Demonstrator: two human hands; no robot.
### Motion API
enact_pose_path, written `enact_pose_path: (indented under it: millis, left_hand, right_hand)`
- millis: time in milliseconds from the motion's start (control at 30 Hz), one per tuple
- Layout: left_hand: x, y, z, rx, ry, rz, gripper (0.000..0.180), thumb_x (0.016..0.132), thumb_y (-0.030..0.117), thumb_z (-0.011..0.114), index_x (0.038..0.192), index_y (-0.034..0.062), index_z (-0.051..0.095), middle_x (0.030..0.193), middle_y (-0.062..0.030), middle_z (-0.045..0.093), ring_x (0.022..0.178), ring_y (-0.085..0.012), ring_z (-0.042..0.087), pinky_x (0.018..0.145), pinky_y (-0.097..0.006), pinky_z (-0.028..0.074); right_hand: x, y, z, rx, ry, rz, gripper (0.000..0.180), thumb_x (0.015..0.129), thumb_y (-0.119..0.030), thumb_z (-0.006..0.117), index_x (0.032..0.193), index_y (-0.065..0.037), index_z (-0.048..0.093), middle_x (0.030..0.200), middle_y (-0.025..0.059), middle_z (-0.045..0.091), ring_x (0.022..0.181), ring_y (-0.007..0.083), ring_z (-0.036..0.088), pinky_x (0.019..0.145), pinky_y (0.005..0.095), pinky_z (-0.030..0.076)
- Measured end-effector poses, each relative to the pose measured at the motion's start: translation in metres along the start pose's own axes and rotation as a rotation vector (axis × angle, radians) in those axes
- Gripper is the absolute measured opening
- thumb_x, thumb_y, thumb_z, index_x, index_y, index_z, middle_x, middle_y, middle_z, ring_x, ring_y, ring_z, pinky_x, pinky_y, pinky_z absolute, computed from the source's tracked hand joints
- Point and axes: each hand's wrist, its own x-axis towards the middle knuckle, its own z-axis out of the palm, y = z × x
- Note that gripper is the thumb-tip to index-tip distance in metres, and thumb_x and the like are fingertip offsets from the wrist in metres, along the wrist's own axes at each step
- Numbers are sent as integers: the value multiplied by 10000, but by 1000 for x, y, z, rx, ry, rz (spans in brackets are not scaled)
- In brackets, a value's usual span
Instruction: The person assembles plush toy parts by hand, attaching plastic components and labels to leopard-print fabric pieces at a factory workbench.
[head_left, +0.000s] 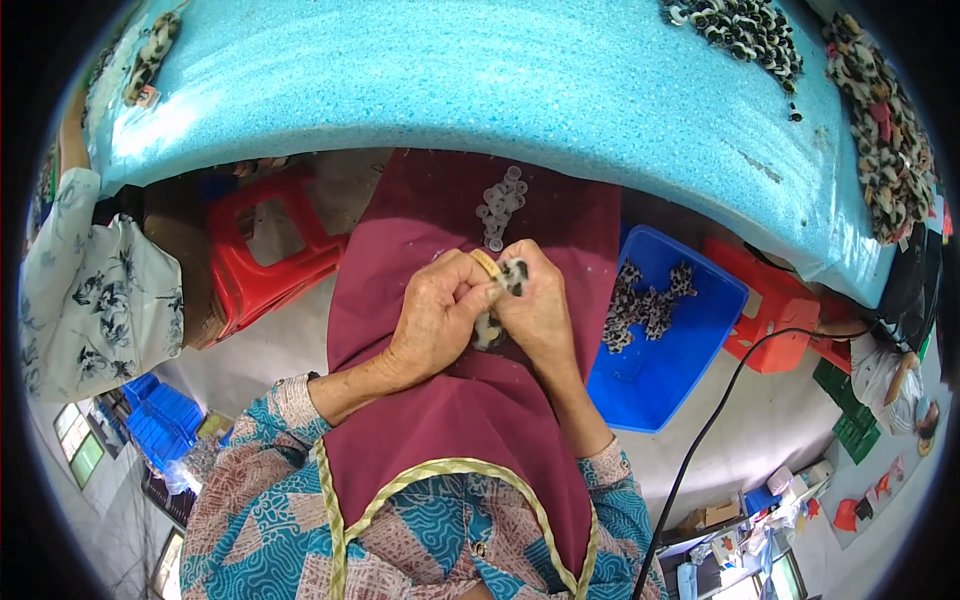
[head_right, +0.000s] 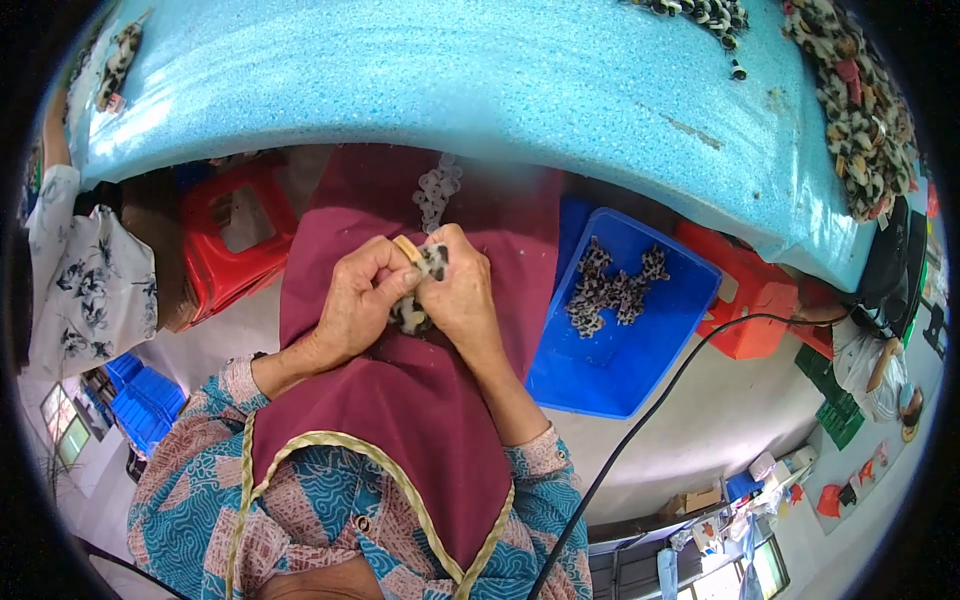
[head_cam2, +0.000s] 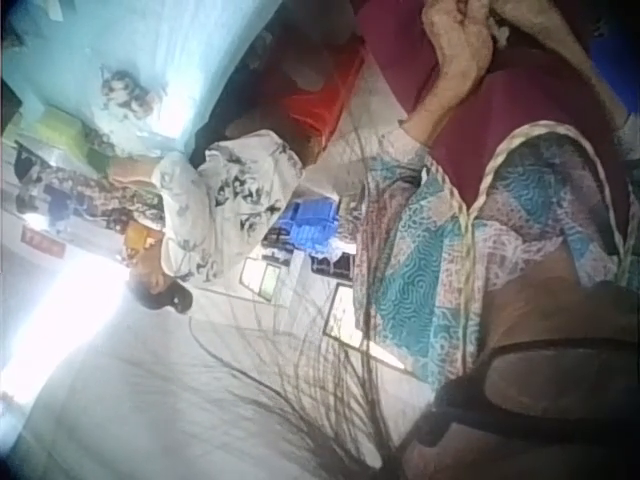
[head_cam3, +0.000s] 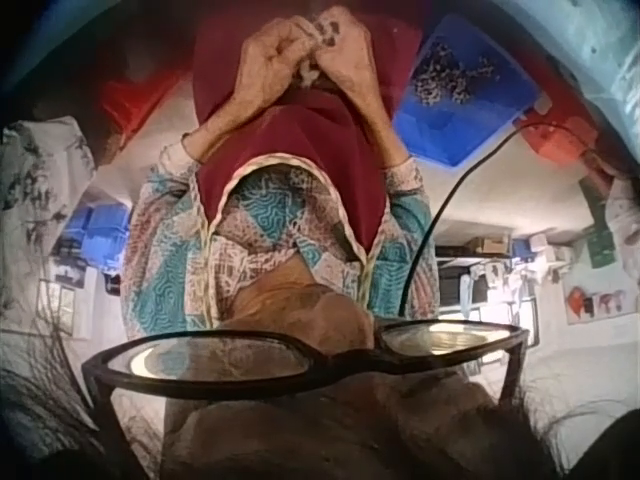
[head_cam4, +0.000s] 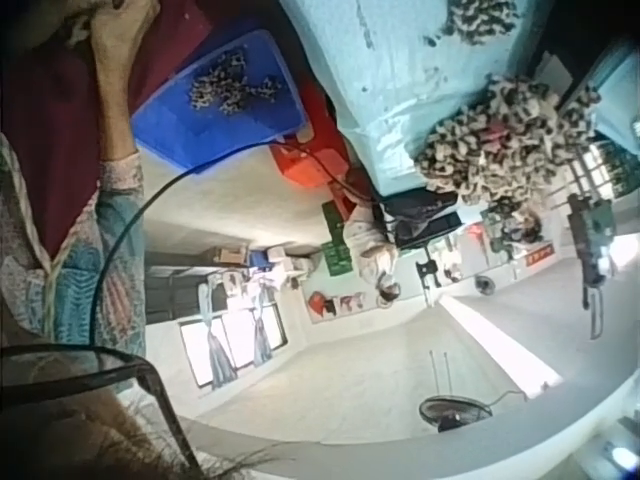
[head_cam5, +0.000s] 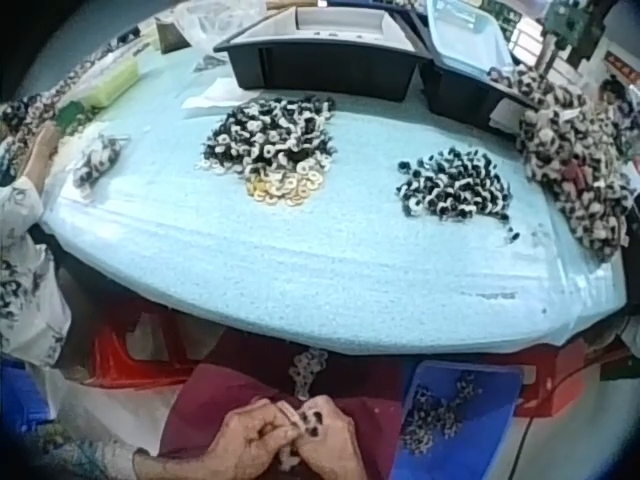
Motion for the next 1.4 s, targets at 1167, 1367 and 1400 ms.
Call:
enact_pose_path:
  millis: [1167, 1367, 1400]
  left_hand:
    - [15, -9, -3, -752, -65, -511, 175, 806, 28, 616, 979, 13, 587, 838, -27, 630, 735, -89, 588, 656, -243, 495]
    - [14, -17, 2, -89, -49, -131, 178, 750, -45, 615, 915, 19, 616, 796, -18, 626, 716, -78, 572, 652, -235, 490]
    - [16, -17, -1, -89, -48, -131, 178, 750, -45, 615, 915, 19, 616, 796, -18, 626, 716, -78, 572, 652, -235, 490]
  right_hand:
    - [-23, 16, -16, 697, 28, 201, 48, 800, -29, 599, 787, -8, 558, 659, -39, 526, 572, 24, 450, 512, 168, 359]
    - [-33, 3, -8, 338, -21, -214, 57, 774, 4, 605, 773, 1, 547, 665, -11, 527, 574, 45, 454, 523, 200, 377]
    - [-31, 7, -10, 302, -53, -256, 57, 771, 11, 606, 775, 0, 551, 677, -13, 534, 578, 45, 459, 531, 200, 383]
